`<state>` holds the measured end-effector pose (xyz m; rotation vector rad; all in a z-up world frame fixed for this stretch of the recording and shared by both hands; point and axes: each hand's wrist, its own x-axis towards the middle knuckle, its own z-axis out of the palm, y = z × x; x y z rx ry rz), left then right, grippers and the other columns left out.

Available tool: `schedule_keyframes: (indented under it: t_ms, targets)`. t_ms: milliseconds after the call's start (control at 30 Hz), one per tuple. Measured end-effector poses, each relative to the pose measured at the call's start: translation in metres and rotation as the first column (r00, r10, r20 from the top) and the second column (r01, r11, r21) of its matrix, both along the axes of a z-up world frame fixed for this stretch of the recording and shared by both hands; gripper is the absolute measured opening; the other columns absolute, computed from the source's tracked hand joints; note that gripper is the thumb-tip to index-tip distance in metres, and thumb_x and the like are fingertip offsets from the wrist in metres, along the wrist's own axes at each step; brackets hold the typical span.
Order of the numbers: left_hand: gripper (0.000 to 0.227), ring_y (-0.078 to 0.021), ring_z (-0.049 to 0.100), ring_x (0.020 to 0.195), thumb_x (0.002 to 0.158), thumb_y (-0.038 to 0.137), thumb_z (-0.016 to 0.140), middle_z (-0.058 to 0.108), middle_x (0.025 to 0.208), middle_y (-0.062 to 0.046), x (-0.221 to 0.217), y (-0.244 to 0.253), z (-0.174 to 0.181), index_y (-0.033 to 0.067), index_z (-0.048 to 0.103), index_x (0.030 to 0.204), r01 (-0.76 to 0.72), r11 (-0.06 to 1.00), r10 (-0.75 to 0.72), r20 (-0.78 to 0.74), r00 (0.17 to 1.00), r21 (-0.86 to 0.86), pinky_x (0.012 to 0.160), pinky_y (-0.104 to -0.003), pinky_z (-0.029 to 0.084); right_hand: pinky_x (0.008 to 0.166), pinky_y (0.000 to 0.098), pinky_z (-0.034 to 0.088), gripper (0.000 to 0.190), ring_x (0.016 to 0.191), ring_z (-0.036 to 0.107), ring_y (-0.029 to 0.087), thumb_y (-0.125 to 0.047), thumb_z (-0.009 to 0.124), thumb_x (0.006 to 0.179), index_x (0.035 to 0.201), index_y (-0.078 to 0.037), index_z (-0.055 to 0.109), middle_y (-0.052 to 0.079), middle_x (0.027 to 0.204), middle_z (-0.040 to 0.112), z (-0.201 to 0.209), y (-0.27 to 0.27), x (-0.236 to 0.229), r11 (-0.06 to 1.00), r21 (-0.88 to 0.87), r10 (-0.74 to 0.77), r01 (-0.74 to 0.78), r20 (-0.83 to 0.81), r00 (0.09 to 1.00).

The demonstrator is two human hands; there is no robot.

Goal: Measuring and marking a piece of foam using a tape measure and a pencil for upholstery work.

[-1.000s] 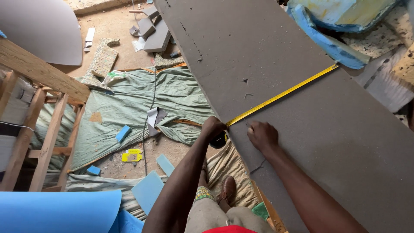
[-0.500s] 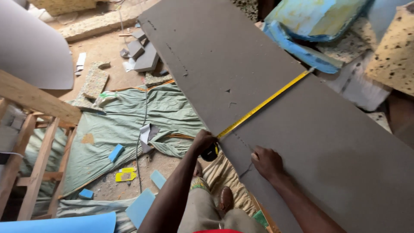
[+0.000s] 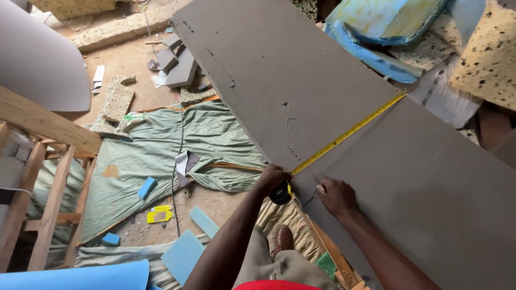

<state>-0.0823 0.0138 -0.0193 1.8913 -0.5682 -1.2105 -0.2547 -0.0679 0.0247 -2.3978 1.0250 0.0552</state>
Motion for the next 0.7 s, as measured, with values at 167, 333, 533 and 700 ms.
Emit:
schedule_keyframes:
  t_ms: [167,333,533,700]
  targets:
    - [0.018,-0.0267,0.055,0.063,0.048,0.020,0.065,0.057,0.061,-0.013,-0.023,-0.009,-0.065,0.0056,0.063,0.059,0.048,0.999,-0.048,0.000,0.999,0.020,0.060,-0.034,0.042,0.047,0.0337,0.041,0.023,0.044,0.049,0.020,-0.023,0.045,0.079,0.060,-0.011,0.045,0.007,0.049,0.047,0.009,0.016,-0.007,0.999,-0.024,-0.049,0.048,-0.030,0.998]
    - [0.023,-0.0251,0.056,0.065,0.048,0.022,0.066,0.057,0.062,-0.012,-0.052,0.015,-0.037,0.0046,0.064,0.062,0.110,0.993,-0.109,-0.033,0.993,0.044,0.058,-0.035,0.041,0.050,0.0343,0.043,0.021,0.049,0.054,0.022,-0.024,0.046,0.079,0.063,-0.012,0.047,0.007,0.052,0.050,0.006,0.031,-0.023,0.997,-0.048,-0.060,0.056,-0.089,0.994]
    - [0.027,-0.0301,0.056,0.069,0.050,0.019,0.065,0.057,0.068,-0.018,-0.075,0.036,-0.018,-0.0018,0.061,0.068,0.060,0.998,-0.059,-0.084,0.995,0.014,0.063,-0.036,0.042,0.051,0.0370,0.044,0.024,0.051,0.055,0.025,-0.026,0.043,0.081,0.064,-0.010,0.050,0.010,0.054,0.052,0.014,0.047,-0.048,0.997,-0.038,-0.065,0.061,-0.112,0.992]
    - [0.029,-0.0312,0.056,0.069,0.048,0.021,0.065,0.057,0.068,-0.018,-0.096,0.041,-0.021,-0.0011,0.061,0.065,0.028,0.999,-0.030,-0.095,0.995,-0.014,0.065,-0.038,0.042,0.047,0.0334,0.042,0.022,0.045,0.051,0.021,-0.024,0.043,0.079,0.063,-0.011,0.048,0.009,0.050,0.049,0.015,0.048,-0.068,0.999,-0.027,-0.049,0.047,-0.100,0.994]
